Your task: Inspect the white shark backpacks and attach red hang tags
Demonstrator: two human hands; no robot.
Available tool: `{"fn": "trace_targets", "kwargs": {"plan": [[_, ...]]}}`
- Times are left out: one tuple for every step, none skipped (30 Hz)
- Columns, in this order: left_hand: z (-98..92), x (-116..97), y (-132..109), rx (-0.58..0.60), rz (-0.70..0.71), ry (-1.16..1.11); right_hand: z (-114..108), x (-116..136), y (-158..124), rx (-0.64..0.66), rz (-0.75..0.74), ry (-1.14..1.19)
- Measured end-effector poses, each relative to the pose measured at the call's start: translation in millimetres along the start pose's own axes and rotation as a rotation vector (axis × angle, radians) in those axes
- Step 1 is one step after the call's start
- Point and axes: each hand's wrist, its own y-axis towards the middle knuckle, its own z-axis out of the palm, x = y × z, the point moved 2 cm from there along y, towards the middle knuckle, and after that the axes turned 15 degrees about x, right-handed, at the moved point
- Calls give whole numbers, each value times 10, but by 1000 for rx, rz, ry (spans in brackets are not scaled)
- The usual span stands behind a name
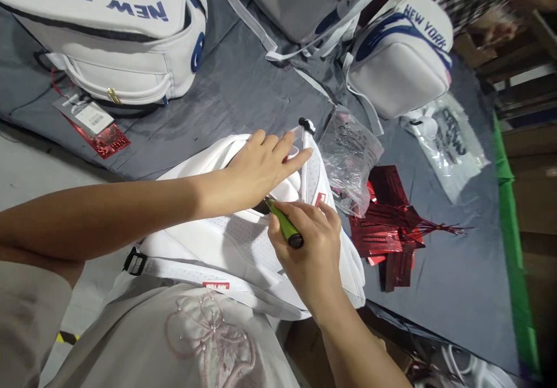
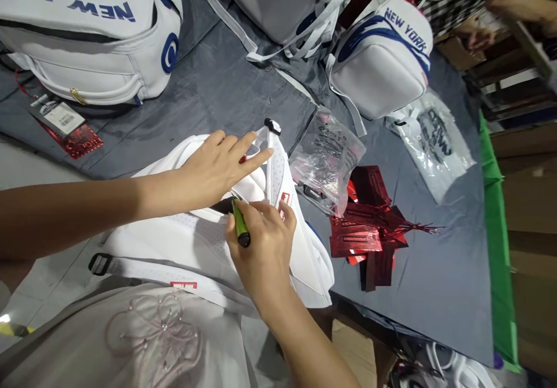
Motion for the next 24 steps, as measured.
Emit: {"fn": "trace_targets", "kwargs": {"plan": [[-1, 1, -1, -1, 4, -9, 3, 6, -7, -17, 8, -5], [2, 3, 0, -4, 9, -17, 12, 9, -14, -17, 14, 11], [9, 5, 2, -4, 10, -24, 26, 10, -21, -8, 19, 39], [20, 8, 6, -5, 11, -31, 41, 12, -27, -2, 26, 60], [31, 10, 10, -7, 12, -38, 55, 16, -34, -6, 36, 65], [43, 13, 14, -11, 14, -48, 68, 23, -40, -22, 49, 54], [53, 15, 18, -16, 19, -62, 79, 31, -45, -45, 62, 35], [62, 18, 22, -21, 24, -79, 89, 40, -47, -62, 68, 24], [70, 20, 27, -23, 30, -99, 99, 48, -45, -68, 70, 31], [77, 22, 32, -22, 34, -115, 109, 54, -41, -62, 67, 49], [82, 24, 37, -19, 36, -124, 115, 57, -36, -53, 64, 65], [85, 25, 41, -17, 36, -124, 118, 57, -32, -43, 62, 68], [87, 26, 45, -17, 35, -116, 118, 55, -29, -40, 64, 55], [87, 26, 47, -20, 34, -104, 115, 50, -28, -46, 70, 31], [86, 26, 47, -22, 33, -93, 112, 43, -28, -56, 78, 9], [85, 26, 47, -23, 32, -84, 112, 37, -28, -59, 82, 6], [86, 27, 47, -23, 31, -79, 115, 31, -27, -54, 83, 25], [86, 28, 47, -22, 31, -78, 120, 26, -25, -45, 80, 55], [88, 29, 48, -20, 31, -80, 125, 25, -23, -36, 77, 82], [90, 31, 50, -19, 32, -84, 128, 27, -20, -29, 77, 96], [92, 32, 52, -20, 34, -89, 127, 31, -17, -30, 82, 91], [94, 33, 55, -23, 36, -96, 121, 37, -15, -42, 93, 69], [96, 33, 57, -25, 39, -103, 113, 43, -12, -55, 103, 46], [97, 33, 60, -25, 41, -112, 107, 50, -7, -57, 102, 39]]}}
